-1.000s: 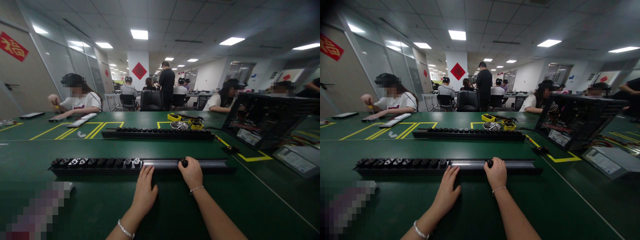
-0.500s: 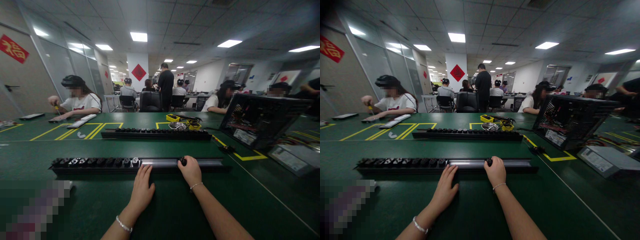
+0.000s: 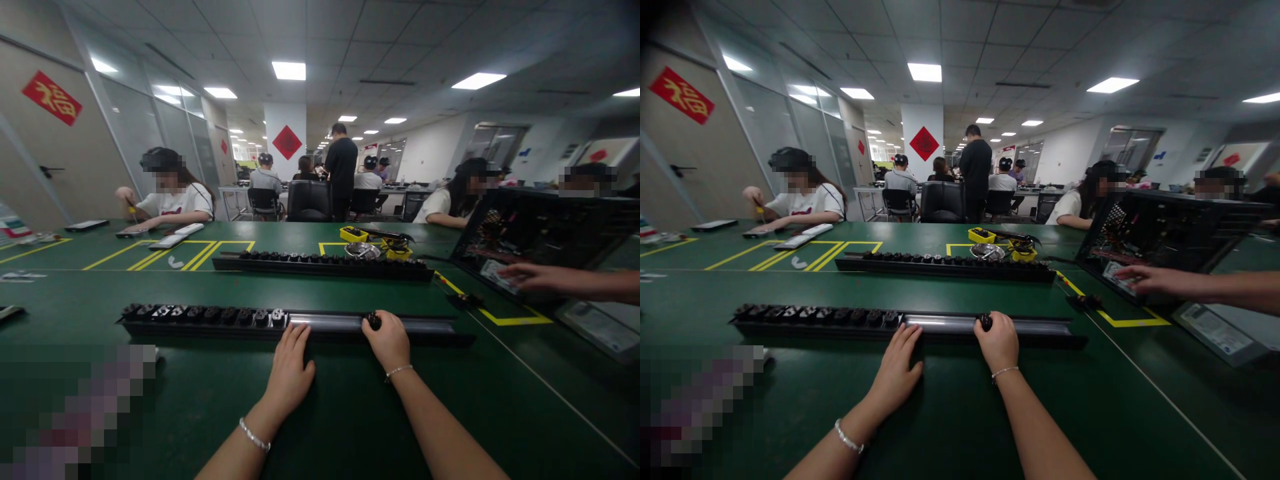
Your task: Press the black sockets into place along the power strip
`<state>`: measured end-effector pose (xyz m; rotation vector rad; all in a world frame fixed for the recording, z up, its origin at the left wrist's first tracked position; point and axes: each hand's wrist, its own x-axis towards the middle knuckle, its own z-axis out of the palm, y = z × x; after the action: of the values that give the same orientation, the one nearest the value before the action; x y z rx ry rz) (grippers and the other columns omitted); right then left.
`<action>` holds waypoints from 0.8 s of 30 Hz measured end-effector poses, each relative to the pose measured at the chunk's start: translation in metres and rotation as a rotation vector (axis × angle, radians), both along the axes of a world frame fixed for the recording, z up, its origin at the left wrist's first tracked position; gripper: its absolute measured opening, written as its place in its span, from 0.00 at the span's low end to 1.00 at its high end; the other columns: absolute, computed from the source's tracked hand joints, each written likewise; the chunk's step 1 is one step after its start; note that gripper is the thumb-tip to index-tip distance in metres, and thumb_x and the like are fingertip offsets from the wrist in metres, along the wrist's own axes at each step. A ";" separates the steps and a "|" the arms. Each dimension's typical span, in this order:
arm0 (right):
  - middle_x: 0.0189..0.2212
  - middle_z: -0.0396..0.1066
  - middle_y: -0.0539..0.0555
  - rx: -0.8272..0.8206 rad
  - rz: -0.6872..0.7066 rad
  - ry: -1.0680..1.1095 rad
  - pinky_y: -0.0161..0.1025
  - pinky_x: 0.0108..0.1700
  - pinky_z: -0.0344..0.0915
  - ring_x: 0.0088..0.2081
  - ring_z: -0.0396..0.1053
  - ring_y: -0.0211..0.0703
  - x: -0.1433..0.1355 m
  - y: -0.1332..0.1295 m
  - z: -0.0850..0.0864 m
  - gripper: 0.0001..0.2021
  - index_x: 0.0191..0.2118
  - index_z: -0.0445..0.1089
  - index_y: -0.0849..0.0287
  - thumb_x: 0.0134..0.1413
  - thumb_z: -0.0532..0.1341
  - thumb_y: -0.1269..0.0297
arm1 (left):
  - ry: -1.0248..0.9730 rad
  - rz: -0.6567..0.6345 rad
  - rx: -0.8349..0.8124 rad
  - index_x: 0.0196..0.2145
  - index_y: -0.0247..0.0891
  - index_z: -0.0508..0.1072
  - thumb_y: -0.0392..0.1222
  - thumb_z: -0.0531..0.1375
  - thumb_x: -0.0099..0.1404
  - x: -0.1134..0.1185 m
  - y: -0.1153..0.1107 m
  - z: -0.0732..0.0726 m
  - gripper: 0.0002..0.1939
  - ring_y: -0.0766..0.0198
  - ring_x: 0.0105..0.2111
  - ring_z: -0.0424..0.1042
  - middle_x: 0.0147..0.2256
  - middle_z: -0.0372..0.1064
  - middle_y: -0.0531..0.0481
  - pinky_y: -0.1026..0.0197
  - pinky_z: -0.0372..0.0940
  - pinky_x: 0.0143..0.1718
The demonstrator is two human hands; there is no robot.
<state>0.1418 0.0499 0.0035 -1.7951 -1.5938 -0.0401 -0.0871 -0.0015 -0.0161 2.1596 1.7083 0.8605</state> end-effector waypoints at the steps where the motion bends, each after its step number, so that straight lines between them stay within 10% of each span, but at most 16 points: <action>1: 0.40 0.70 0.61 -0.004 0.001 0.001 0.42 0.49 0.59 0.45 0.64 0.49 0.000 0.000 0.000 0.16 0.39 0.69 0.65 0.50 0.56 0.57 | 0.002 0.001 -0.001 0.60 0.41 0.54 0.35 0.52 0.56 0.000 0.000 0.000 0.32 0.56 0.64 0.39 0.61 0.50 0.50 0.47 0.43 0.62; 24: 0.40 0.71 0.61 0.006 -0.047 -0.040 0.41 0.49 0.59 0.45 0.65 0.48 0.008 0.001 -0.002 0.16 0.40 0.69 0.64 0.49 0.56 0.57 | -0.017 -0.012 0.027 0.60 0.41 0.54 0.35 0.52 0.57 -0.002 0.001 -0.006 0.32 0.55 0.64 0.39 0.61 0.50 0.50 0.46 0.44 0.62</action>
<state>0.1498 0.0507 0.0017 -1.8382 -1.5776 -0.1032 -0.0893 -0.0005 -0.0217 2.1716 1.6835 0.9004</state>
